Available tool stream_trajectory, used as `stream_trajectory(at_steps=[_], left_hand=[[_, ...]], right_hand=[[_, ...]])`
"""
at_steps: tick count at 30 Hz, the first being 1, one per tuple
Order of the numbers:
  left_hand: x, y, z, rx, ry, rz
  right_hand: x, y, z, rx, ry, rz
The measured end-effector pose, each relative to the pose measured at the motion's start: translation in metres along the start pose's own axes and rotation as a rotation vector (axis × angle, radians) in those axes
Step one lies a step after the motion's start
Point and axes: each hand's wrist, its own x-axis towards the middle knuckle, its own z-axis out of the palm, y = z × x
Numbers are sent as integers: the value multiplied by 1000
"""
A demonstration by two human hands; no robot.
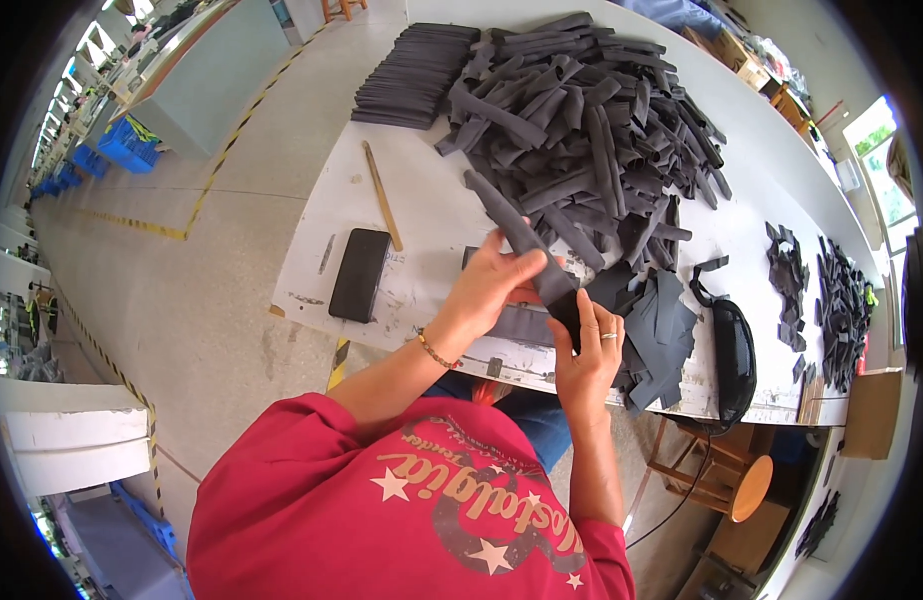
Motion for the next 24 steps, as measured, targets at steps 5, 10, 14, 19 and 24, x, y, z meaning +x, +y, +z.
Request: stream_trajectory(at_steps=[5,10,14,19,24], left_hand=[[3,-29,-3,-171,-246,-73],[2,-23,-5,-115,-74,39],[1,-24,-6,-54,-76,63],[-7,-28,-9,-93,-43,10],[-6,-17,-20,-116,-6,-45]], right_hand=[[2,-18,24,88,42,12],[0,-23,21,62,-117,51],[-15,-10,20,156,-144,5],[2,-17,34,247,-143,-63],[-4,-25,28,249,-175,25]])
